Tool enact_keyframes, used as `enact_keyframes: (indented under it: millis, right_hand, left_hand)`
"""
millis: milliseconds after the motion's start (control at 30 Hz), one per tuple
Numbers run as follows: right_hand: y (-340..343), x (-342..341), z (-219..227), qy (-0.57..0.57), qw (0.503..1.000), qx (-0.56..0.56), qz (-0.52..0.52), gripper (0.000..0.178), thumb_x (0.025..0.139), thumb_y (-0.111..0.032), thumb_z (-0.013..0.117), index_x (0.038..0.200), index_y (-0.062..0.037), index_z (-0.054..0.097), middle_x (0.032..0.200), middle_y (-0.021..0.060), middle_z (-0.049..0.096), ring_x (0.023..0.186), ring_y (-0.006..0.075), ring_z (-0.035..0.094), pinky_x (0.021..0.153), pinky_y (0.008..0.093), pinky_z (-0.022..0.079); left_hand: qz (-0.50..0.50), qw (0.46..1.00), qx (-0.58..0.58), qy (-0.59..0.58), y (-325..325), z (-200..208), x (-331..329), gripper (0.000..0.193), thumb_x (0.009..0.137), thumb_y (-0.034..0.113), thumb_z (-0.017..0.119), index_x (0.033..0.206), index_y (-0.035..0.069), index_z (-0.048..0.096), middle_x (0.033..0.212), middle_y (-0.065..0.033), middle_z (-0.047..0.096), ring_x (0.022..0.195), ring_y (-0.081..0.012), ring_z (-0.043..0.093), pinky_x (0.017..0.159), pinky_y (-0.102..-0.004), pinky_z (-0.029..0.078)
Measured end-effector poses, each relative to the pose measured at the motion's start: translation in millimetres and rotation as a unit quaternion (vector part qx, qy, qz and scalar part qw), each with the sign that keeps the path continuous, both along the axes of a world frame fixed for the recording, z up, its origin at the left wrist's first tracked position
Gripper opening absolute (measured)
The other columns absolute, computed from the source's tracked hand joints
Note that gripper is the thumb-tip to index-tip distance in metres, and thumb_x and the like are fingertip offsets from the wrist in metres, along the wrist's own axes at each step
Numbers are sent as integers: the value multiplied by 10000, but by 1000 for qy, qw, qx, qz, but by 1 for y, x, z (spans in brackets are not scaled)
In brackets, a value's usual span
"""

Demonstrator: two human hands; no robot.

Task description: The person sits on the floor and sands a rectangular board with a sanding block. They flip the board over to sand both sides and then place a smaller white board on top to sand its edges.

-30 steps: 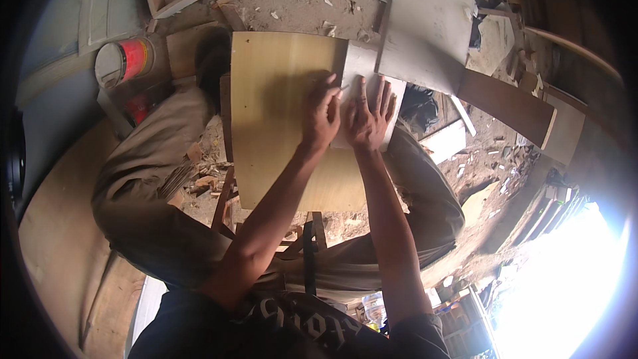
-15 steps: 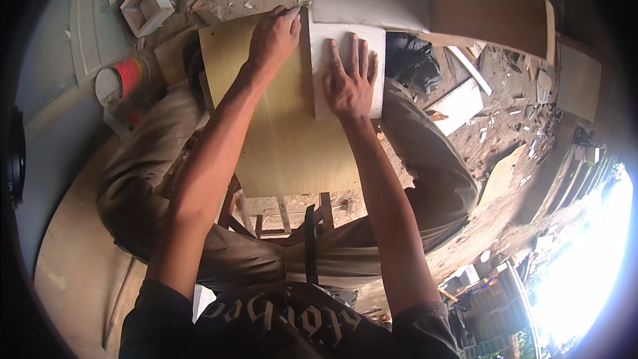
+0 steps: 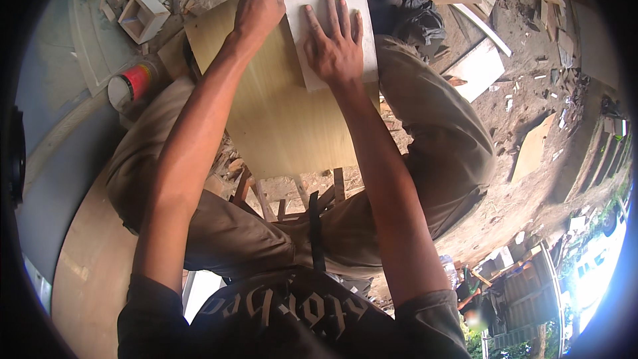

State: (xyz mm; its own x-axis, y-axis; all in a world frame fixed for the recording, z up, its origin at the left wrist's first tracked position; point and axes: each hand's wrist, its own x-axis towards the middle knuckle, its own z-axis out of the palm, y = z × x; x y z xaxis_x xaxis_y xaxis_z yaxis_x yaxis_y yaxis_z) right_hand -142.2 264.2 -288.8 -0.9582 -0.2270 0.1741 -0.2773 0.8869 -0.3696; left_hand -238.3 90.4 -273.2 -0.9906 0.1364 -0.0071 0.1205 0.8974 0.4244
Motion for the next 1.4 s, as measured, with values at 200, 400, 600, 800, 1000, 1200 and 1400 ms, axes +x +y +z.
enact_keyframes:
  millis: [200,400,600,800,1000,1200,1400]
  right_hand:
    - [-1,1,2,1,1000,-3,-12,615,885,-299,593,1493,-291,497,1599,126,378,1458,356,374,1193,592,240]
    - [-3,1,2,9,1000,-15,-17,603,874,-308,619,1470,-291,531,1597,118,387,1460,352,375,1195,588,240]
    - [-1,2,5,-6,1000,-7,-13,637,864,-311,624,1490,-290,506,1600,119,381,1466,354,363,1197,588,240]
    - [-2,-1,-2,22,1000,-16,-14,632,864,-291,609,1487,-285,506,1594,117,390,1457,355,375,1193,592,247]
    - [-3,2,2,3,1000,-6,-12,627,870,-289,603,1489,-291,503,1594,119,391,1454,357,380,1192,589,247]
    - [-2,1,-2,13,1000,-9,-12,638,866,-304,601,1495,-292,494,1601,116,377,1457,361,372,1197,589,236]
    - [-4,1,3,-5,1000,-3,-12,634,865,-300,606,1490,-291,500,1598,118,379,1454,361,375,1196,590,236]
  left_hand:
    - [4,997,51,50,-5,-8,15,158,905,85,566,954,-32,660,840,-265,684,807,-461,662,725,-513,538]
    - [-31,998,51,6,-12,-7,35,176,912,79,559,1000,-30,665,908,-257,689,870,-442,665,763,-503,542]
    - [-45,994,99,6,-16,5,66,201,923,63,558,1055,-30,677,956,-246,697,905,-430,670,815,-482,543]
    - [30,997,29,58,-16,-2,10,175,885,88,587,960,-46,672,895,-238,681,827,-411,671,758,-481,556]
    - [29,994,56,87,-9,-15,9,178,878,117,604,816,-44,649,869,-247,673,795,-415,675,732,-486,561]
    - [33,994,50,90,-5,-17,11,162,902,116,574,830,-10,648,801,-258,668,760,-438,663,680,-511,535]
    - [99,986,90,103,0,-18,24,234,911,130,575,1023,-16,720,884,-252,710,813,-410,700,735,-472,561]
